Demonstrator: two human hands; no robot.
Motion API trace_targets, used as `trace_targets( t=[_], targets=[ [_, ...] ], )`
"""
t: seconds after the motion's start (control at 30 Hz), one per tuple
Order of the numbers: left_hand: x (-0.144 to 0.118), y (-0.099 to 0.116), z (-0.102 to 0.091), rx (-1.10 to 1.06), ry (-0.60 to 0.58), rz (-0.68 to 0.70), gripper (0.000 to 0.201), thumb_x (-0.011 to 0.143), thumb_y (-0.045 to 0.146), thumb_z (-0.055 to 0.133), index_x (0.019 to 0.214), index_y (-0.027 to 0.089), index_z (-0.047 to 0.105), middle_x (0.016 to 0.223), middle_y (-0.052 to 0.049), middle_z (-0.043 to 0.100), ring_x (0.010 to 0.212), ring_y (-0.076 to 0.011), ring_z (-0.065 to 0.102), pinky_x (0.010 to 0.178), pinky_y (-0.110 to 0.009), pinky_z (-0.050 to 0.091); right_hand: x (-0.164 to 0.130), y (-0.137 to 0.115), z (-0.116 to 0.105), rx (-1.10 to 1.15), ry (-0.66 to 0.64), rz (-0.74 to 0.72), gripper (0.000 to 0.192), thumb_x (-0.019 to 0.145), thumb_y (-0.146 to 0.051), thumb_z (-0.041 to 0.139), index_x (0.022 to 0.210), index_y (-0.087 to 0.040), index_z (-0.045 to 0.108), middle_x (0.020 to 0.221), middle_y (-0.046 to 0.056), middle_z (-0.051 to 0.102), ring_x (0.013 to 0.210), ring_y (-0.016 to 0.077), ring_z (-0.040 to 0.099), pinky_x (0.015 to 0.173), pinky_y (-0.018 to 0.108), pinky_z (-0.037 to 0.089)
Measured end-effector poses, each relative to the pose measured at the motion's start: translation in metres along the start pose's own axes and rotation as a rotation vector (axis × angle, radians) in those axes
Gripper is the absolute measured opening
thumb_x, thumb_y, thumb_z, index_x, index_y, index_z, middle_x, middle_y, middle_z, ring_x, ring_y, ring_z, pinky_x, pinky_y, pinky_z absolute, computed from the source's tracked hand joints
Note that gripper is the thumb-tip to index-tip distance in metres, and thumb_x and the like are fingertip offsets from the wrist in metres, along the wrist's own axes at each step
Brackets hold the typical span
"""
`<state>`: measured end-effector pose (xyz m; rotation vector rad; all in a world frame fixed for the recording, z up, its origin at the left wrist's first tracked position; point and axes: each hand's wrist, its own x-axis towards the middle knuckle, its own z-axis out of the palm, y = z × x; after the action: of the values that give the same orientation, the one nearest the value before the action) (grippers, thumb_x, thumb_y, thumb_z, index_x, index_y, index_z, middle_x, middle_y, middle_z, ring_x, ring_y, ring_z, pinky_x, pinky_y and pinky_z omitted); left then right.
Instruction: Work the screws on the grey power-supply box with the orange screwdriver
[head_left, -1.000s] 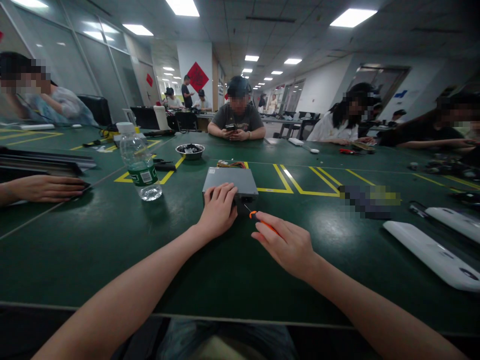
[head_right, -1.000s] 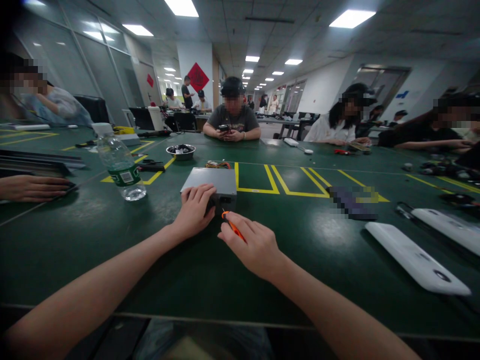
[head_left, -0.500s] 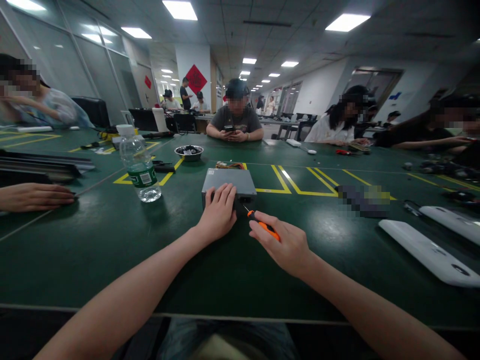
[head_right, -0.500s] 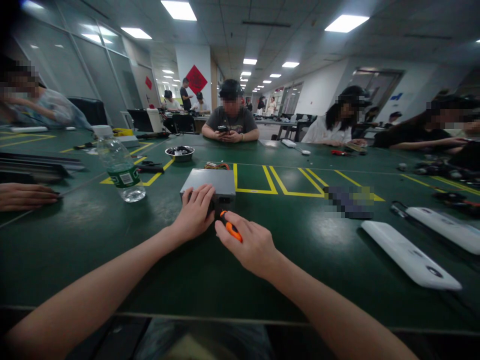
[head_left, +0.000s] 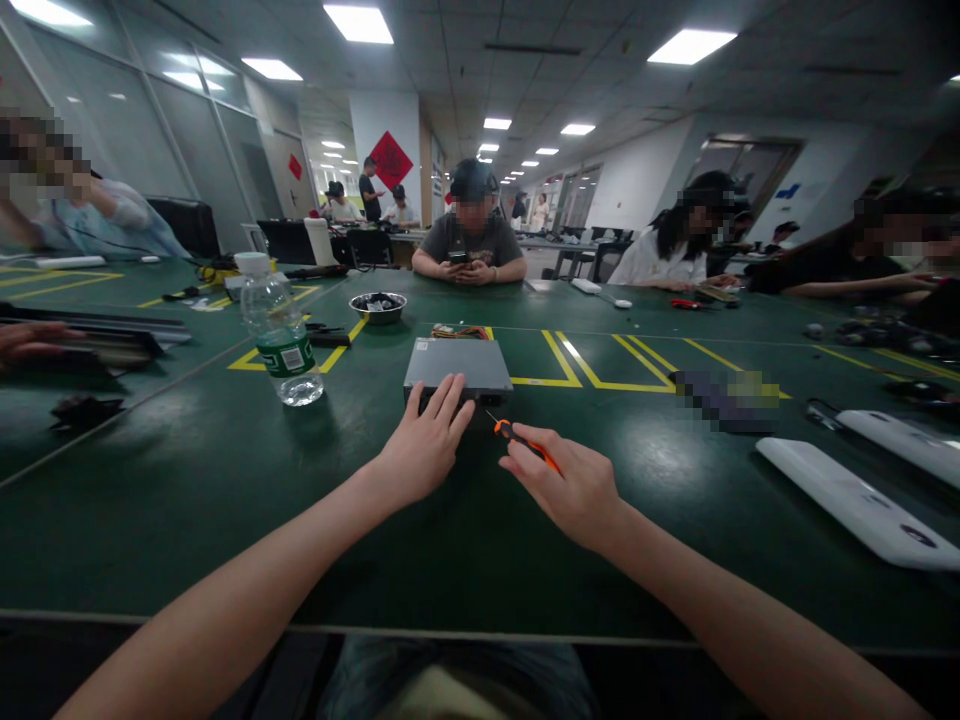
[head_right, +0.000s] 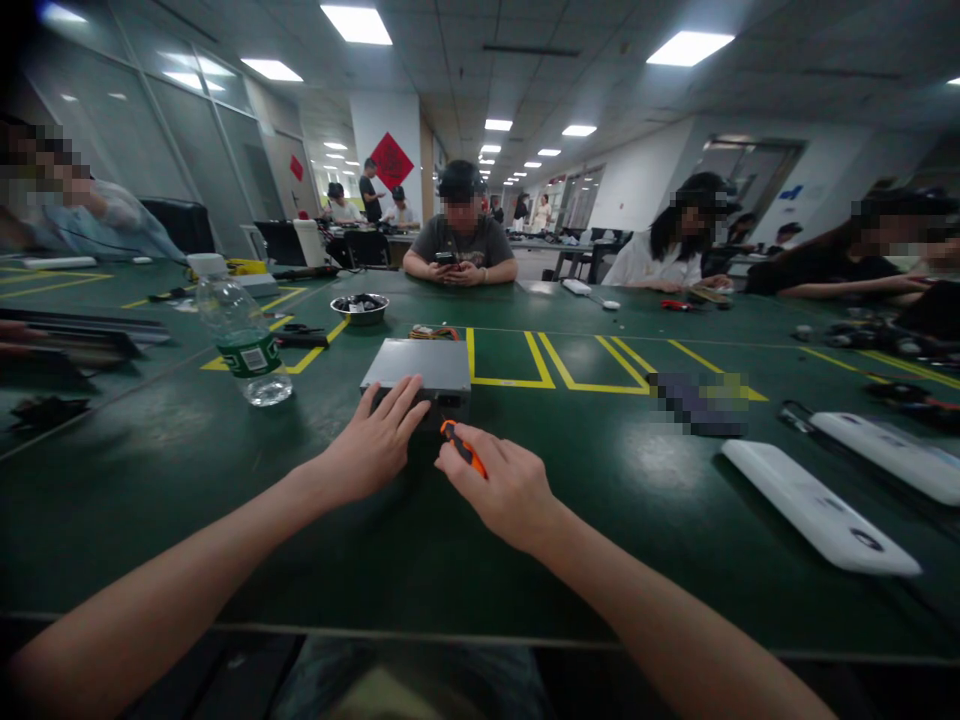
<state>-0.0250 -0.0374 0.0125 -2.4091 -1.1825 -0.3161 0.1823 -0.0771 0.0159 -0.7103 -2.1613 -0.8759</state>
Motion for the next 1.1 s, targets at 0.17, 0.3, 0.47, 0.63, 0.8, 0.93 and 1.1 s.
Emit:
trace_targets(
  t=[0.17,0.3,0.47,0.63,0.8,0.93,1.1],
  targets=[
    [-0.0018,-0.0025,0.0042,0.022,0.02,0.028,0.055,0.075,0.016,0.049,0.129,0.017,0.039,0.148,-0.017,0.012,0.136,-0.0316,0.01,0.105,-0.055,0.015,0.0016,-0.0069,-0.0001,0.065,-0.041,-0.016,0.019,0.081,-0.014,0.052,0.1,-0.017,0.05,0.111,0.015,0.058,0.106,0.0207,0.056,0.078,0.029,0.051],
    [-0.0006,-0.0028,0.0061,0.018,0.009,0.024,0.057,0.077,0.021,0.049,0.132,0.018,0.036,0.148,-0.017,0.012,0.136,-0.0315,0.009,0.105,-0.055,0.014,-0.0005,-0.0101,0.0031,0.066,-0.069,-0.076,0.027,0.082,-0.011,0.049,0.109,-0.016,0.046,0.114,0.016,0.055,0.112,0.0197,0.052,0.079,0.026,0.052],
    [-0.0005,-0.0028,0.0057,0.021,-0.018,0.024,0.059,0.079,0.025,0.048,0.135,0.016,0.032,0.147,-0.019,0.011,0.136,-0.0316,0.01,0.105,-0.055,0.014,-0.001,-0.0058,0.0033,0.038,-0.025,-0.042,0.028,0.083,-0.013,0.051,0.11,-0.017,0.047,0.11,0.014,0.059,0.103,0.0169,0.058,0.074,0.021,0.052],
    [-0.0013,-0.0015,0.0057,0.053,-0.013,0.015,0.058,0.08,0.024,0.046,0.135,0.015,0.032,0.148,-0.018,0.011,0.136,-0.0319,0.009,0.105,-0.054,0.013,0.0008,-0.0025,0.0006,0.042,-0.009,0.005,0.025,0.081,-0.018,0.056,0.105,-0.017,0.049,0.104,0.012,0.062,0.088,0.0155,0.063,0.07,0.023,0.052],
    [-0.0012,-0.0013,0.0069,0.062,-0.016,0.022,0.06,0.08,0.027,0.047,0.136,0.015,0.03,0.148,-0.017,0.011,0.136,-0.0321,0.009,0.105,-0.054,0.013,0.0026,-0.0074,0.0003,0.045,-0.064,0.003,0.025,0.081,-0.012,0.048,0.105,-0.018,0.047,0.113,0.015,0.056,0.106,0.0202,0.055,0.077,0.029,0.051],
    [-0.0011,-0.0014,0.0076,0.061,-0.015,0.025,0.059,0.08,0.027,0.046,0.136,0.015,0.031,0.148,-0.017,0.011,0.136,-0.0321,0.008,0.105,-0.054,0.013,0.0006,-0.0078,0.0011,0.026,-0.046,-0.004,0.029,0.081,-0.01,0.049,0.109,-0.016,0.045,0.112,0.015,0.057,0.096,0.0167,0.06,0.069,0.022,0.05],
    [-0.0015,-0.0001,0.0067,0.06,-0.012,0.019,0.059,0.08,0.027,0.047,0.135,0.014,0.031,0.147,-0.019,0.011,0.135,-0.033,0.008,0.105,-0.055,0.013,-0.0003,-0.0016,0.0007,-0.002,-0.017,0.068,0.028,0.082,-0.017,0.054,0.109,-0.017,0.046,0.101,0.01,0.063,0.077,0.012,0.063,0.065,0.02,0.049]
  ],
)
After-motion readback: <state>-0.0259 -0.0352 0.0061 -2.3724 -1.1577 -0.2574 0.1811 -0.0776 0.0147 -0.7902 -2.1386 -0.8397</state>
